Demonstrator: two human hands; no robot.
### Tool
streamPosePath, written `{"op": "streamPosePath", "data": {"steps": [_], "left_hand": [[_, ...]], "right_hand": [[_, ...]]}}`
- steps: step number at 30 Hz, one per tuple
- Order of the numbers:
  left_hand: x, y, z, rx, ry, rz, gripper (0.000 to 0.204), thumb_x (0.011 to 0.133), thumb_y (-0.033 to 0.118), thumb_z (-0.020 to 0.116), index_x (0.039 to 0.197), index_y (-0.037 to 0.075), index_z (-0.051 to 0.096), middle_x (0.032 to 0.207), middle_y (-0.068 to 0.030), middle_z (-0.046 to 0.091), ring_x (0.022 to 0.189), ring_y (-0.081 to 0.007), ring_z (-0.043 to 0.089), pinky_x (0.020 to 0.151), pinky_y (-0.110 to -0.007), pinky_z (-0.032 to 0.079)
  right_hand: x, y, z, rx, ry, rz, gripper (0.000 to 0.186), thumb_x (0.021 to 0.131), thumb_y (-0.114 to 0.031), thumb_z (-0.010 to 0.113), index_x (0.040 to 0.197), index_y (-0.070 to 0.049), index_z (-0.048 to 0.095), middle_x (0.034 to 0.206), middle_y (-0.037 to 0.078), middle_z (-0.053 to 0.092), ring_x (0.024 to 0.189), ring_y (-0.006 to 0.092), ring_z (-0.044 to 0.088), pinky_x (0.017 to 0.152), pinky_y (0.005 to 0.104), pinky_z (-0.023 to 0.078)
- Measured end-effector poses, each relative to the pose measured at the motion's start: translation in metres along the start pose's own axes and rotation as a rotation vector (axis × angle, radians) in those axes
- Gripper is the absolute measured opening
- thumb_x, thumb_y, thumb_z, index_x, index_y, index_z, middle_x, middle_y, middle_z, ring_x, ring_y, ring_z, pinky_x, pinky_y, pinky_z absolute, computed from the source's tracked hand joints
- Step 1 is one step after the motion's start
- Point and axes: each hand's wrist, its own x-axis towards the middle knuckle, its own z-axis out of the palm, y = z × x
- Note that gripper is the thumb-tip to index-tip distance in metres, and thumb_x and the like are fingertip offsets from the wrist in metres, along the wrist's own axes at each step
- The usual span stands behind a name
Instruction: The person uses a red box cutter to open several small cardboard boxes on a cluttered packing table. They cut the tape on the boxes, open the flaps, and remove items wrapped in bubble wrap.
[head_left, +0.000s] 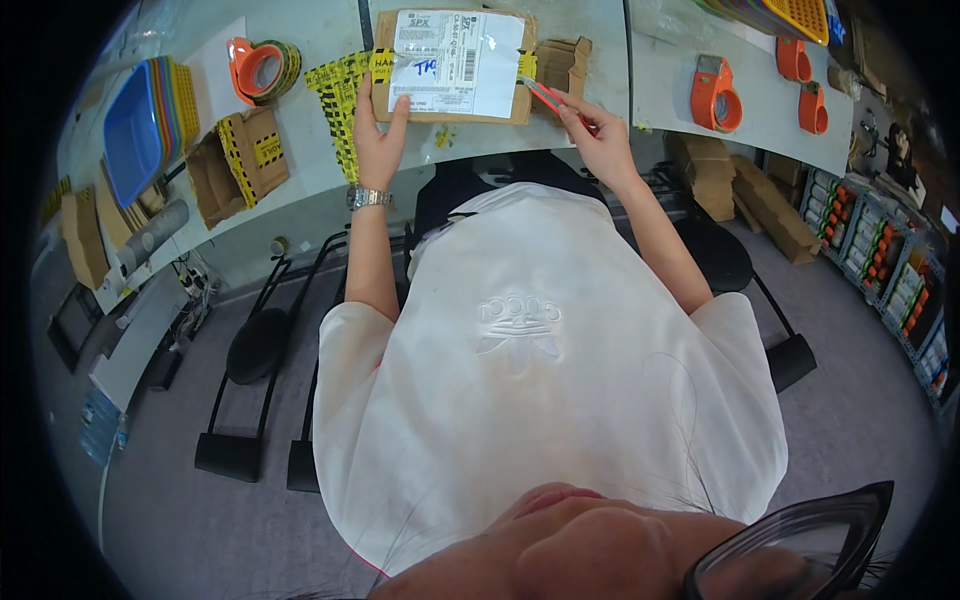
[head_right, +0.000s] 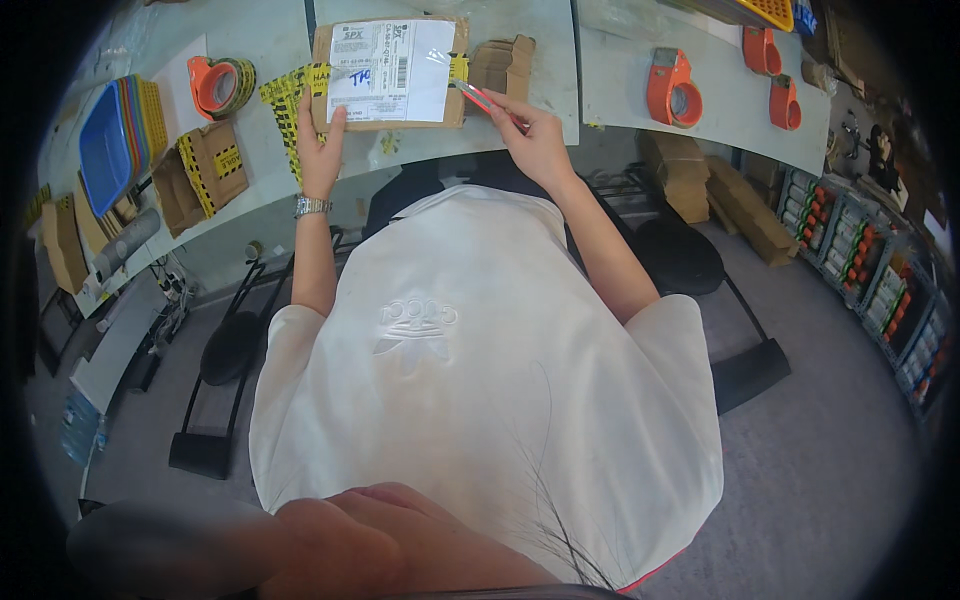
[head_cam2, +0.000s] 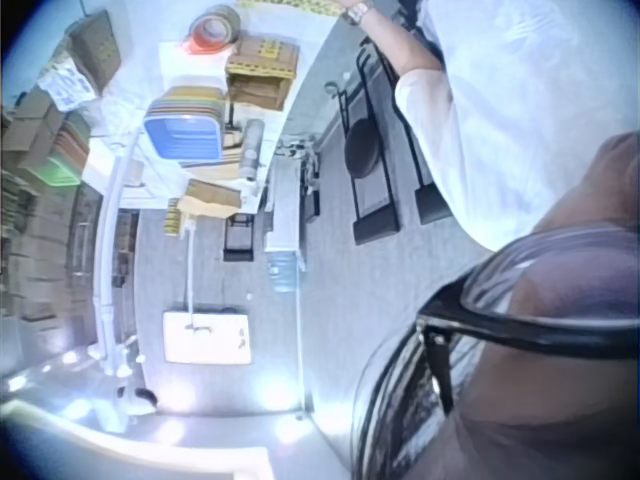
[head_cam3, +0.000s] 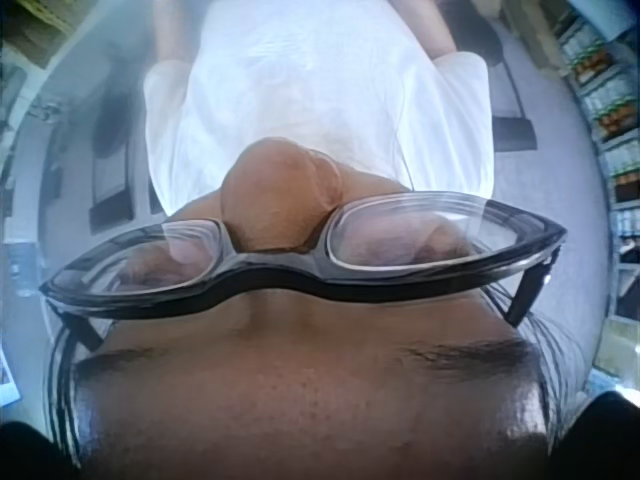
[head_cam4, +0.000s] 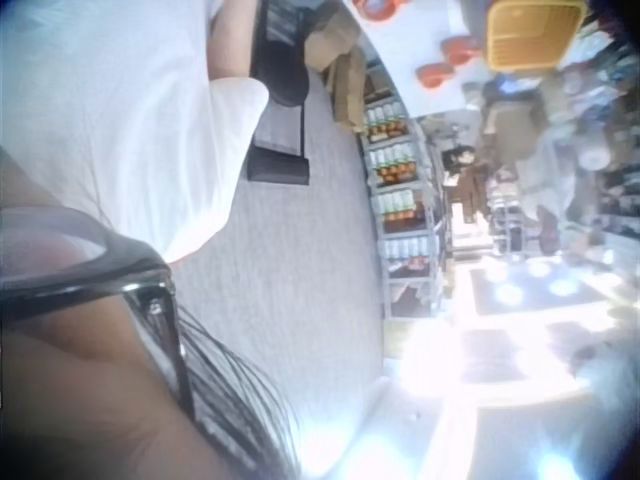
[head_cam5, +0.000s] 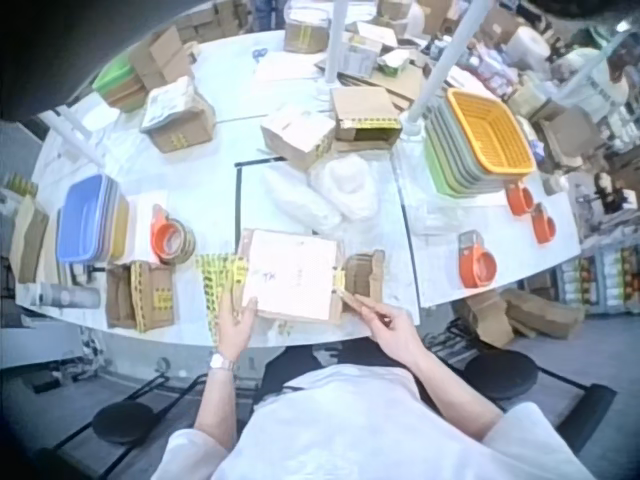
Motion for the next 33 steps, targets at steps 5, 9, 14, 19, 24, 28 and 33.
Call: {"op": "streamPosePath", "data": {"steps": [5, 9, 14, 19, 24, 28, 33], "left_hand": [[0.000, -0.001, 0.000, -0.004, 0.019, 0.019, 0.067, 0.097, 0.030, 0.064, 0.147, -0.006, 0.038, 0.141, -0.0254, 0.052, 0.129, -0.0297, 0.052, 0.107, -0.036, 0.040], [0.000, -0.004, -0.001, 0.000, -0.002, 0.021, 0.066, 0.099, 0.031, 0.061, 0.148, -0.006, 0.037, 0.143, -0.0258, 0.050, 0.130, -0.0301, 0.051, 0.108, -0.036, 0.039], [-0.002, -0.003, 0.000, -0.003, 0.005, 0.012, 0.066, 0.099, 0.031, 0.061, 0.148, -0.005, 0.037, 0.143, -0.0257, 0.051, 0.130, -0.0299, 0.052, 0.107, -0.036, 0.040], [-0.004, -0.002, 0.000, 0.008, 0.014, 0.017, 0.065, 0.100, 0.031, 0.060, 0.149, -0.004, 0.036, 0.141, -0.0252, 0.052, 0.127, -0.0298, 0.054, 0.106, -0.036, 0.041], [-0.004, -0.006, 0.002, 0.016, 0.027, 0.049, 0.064, 0.100, 0.031, 0.059, 0.150, -0.004, 0.036, 0.142, -0.0251, 0.051, 0.128, -0.0296, 0.053, 0.107, -0.036, 0.040], [-0.002, -0.012, 0.003, 0.037, 0.026, 0.090, 0.064, 0.101, 0.030, 0.058, 0.149, -0.005, 0.035, 0.143, -0.0258, 0.050, 0.130, -0.0314, 0.051, 0.108, -0.037, 0.039], [-0.003, -0.004, 0.000, 0.375, 0.065, 0.184, 0.070, 0.096, 0.040, 0.061, 0.152, 0.004, 0.036, 0.152, -0.0257, 0.039, 0.138, -0.0332, 0.042, 0.113, -0.046, 0.032]], "right_hand": [[-0.004, -0.002, 0.003, -0.043, 0.034, -0.042, 0.031, 0.099, -0.021, 0.062, 0.128, -0.012, 0.068, 0.086, 0.002, 0.068, 0.071, 0.0072, 0.051, 0.069, 0.0253, 0.048], [-0.005, -0.002, 0.006, -0.057, 0.062, -0.099, 0.032, 0.100, -0.020, 0.062, 0.131, -0.012, 0.067, 0.071, -0.006, 0.052, 0.063, 0.0038, 0.042, 0.058, 0.0203, 0.037], [-0.007, -0.001, 0.005, -0.023, 0.063, -0.072, 0.032, 0.100, -0.020, 0.062, 0.131, -0.013, 0.067, 0.071, -0.006, 0.053, 0.063, 0.0034, 0.043, 0.058, 0.0202, 0.038], [-0.007, 0.000, 0.006, -0.072, 0.087, -0.134, 0.032, 0.100, -0.020, 0.062, 0.130, -0.013, 0.067, 0.073, -0.005, 0.055, 0.063, 0.0040, 0.044, 0.058, 0.0210, 0.039], [-0.007, -0.006, 0.004, -0.181, 0.083, -0.137, 0.031, 0.099, -0.021, 0.063, 0.128, -0.014, 0.068, 0.079, -0.001, 0.064, 0.065, 0.0065, 0.047, 0.061, 0.0233, 0.043], [-0.006, -0.017, 0.001, -0.252, 0.036, -0.106, 0.028, 0.097, -0.020, 0.061, 0.122, -0.011, 0.071, 0.106, 0.016, 0.074, 0.094, 0.0242, 0.072, 0.086, 0.0327, 0.054], [0.001, -0.038, -0.002, -0.435, -0.009, -0.077, 0.028, 0.095, -0.021, 0.060, 0.119, -0.012, 0.072, 0.095, 0.018, 0.073, 0.085, 0.0329, 0.071, 0.080, 0.0372, 0.056]]}}
